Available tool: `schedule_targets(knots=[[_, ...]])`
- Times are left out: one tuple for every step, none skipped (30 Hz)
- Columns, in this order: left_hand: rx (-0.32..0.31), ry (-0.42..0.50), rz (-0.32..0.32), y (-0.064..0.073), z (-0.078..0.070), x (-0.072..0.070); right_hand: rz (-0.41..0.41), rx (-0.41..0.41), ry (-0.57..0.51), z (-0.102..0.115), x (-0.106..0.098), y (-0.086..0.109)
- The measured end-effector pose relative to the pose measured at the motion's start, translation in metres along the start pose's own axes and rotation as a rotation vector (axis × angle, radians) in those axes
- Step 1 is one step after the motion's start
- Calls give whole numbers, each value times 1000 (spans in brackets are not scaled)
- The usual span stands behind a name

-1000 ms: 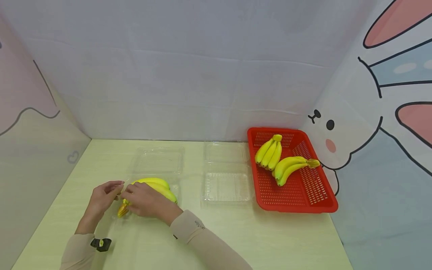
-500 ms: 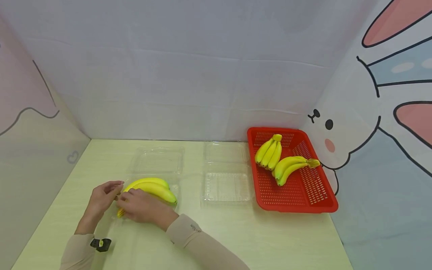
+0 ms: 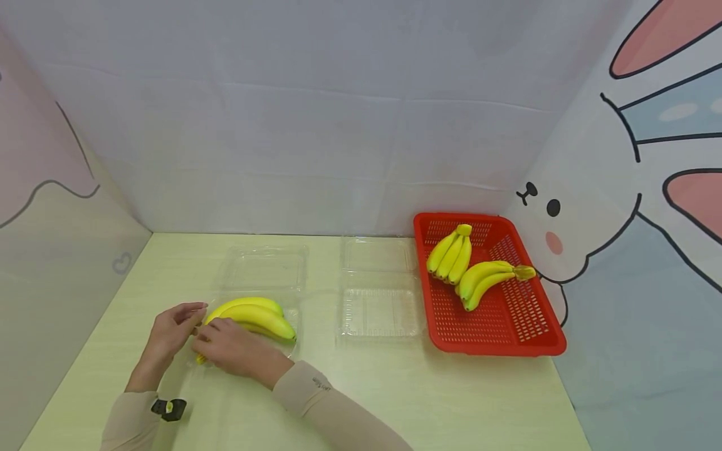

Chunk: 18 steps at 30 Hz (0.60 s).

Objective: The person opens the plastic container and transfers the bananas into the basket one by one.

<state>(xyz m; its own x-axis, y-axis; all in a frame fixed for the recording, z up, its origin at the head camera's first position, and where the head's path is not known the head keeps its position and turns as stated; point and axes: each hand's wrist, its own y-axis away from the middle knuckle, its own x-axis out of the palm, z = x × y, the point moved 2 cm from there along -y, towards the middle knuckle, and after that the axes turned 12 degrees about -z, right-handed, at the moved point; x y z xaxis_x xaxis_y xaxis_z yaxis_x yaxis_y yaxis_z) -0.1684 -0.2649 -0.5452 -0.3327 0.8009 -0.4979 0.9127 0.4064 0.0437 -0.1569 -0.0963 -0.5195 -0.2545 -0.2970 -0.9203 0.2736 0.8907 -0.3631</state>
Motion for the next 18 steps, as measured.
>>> schedule_targets(knots=[[-4, 1, 4, 0, 0, 0, 0, 0, 2, 0, 1, 0], [-10, 0, 5, 0, 0, 0, -6, -2, 6, 1, 2, 0], [-16, -3, 7, 0, 0, 1, -11, -3, 8, 2, 4, 0], [-21, -2, 8, 0, 0, 1, -17, -3, 10, 2, 5, 0], [-24, 0, 8, 0, 0, 1, -26, -3, 16, 3, 6, 0], [-26, 3, 11, 0, 0, 0, -37, -2, 19, 4, 7, 0], [-29, 5, 12, 0, 0, 0, -43, 0, 28, 4, 8, 0], [-32, 4, 11, 0, 0, 0, -45, 2, 37, 5, 9, 0], [-31, 5, 13, 0, 0, 0, -40, 6, 46, 6, 9, -1], [-31, 7, 13, 0, 0, 0, -39, 7, 57, 6, 9, -1], [-31, 6, 14, 0, 0, 0, -40, 9, 68, 7, 9, -1], [-32, 3, 14, 0, 0, 0, -40, 12, 73, 7, 9, -1], [-33, 0, 13, 0, 0, 1, -39, 13, 80, 7, 9, -1], [-34, -2, 12, 0, 0, 1, -42, 14, 82, 7, 10, -1], [-35, -4, 13, 0, 0, 1, -43, 15, 84, 8, 10, -2], [-36, -6, 12, 0, 0, 1, -45, 16, 86, 8, 11, -2], [-37, -7, 12, 0, 0, 1, -48, 16, 90, 8, 11, -2], [-38, -8, 11, 0, 0, 1, -49, 15, 94, 8, 12, -2]])
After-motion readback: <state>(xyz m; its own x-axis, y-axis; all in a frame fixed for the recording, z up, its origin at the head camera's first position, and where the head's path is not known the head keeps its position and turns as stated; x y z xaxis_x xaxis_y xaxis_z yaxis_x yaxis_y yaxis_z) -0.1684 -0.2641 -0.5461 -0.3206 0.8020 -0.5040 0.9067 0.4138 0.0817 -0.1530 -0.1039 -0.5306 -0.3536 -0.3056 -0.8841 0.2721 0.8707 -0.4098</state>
